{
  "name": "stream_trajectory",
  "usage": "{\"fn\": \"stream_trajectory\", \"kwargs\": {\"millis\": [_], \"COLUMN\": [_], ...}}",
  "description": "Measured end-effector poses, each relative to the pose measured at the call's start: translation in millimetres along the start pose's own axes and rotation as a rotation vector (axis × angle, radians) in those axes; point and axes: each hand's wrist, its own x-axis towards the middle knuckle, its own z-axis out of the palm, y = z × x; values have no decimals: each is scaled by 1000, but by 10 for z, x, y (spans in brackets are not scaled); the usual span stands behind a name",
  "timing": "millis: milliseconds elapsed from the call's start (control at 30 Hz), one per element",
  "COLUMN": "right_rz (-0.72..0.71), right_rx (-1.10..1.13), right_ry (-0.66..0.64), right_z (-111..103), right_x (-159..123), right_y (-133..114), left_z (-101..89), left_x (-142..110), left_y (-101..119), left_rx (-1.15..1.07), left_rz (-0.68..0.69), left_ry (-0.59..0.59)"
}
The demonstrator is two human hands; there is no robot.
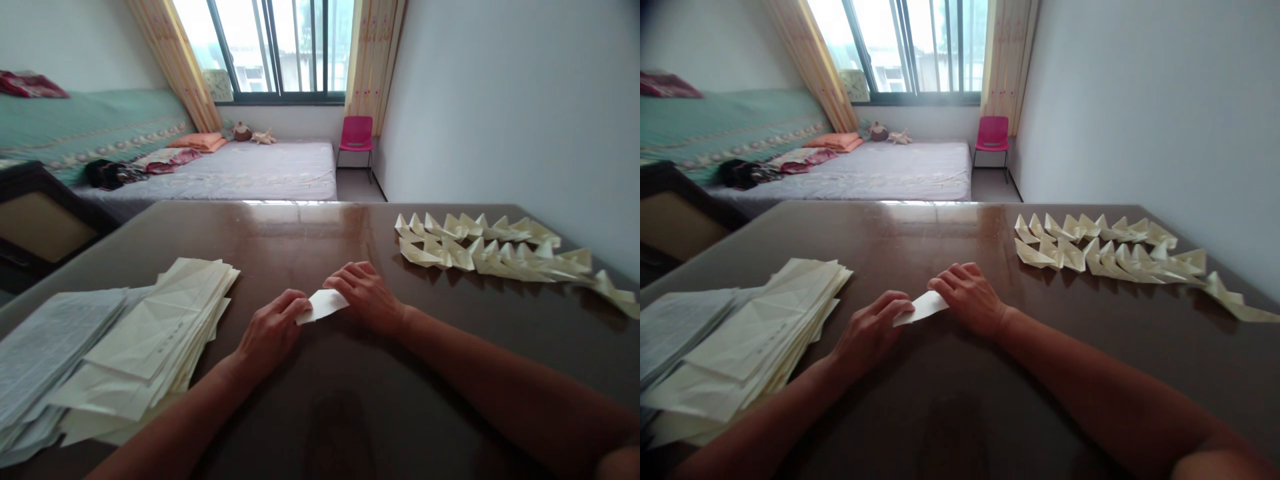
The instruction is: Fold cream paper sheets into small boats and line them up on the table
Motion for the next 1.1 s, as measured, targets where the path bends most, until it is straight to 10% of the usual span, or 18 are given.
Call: {"fn": "stream_trajectory", "kwargs": {"millis": [367, 633, 1100], "right_rz": [-148, -65, 501], "right_rx": [-96, 65, 549], "right_ry": [-341, -414, -264], "right_z": [-151, -239, 71], "right_x": [-31, -28, -59], "right_y": [37, 143, 323], "left_z": [-70, -165, -6], "left_x": [34, 35, 92], "left_y": [-38, -139, -253], "left_rx": [287, 51, -127], "left_rz": [41, -16, -369], "left_ry": [-266, -331, -181]}}
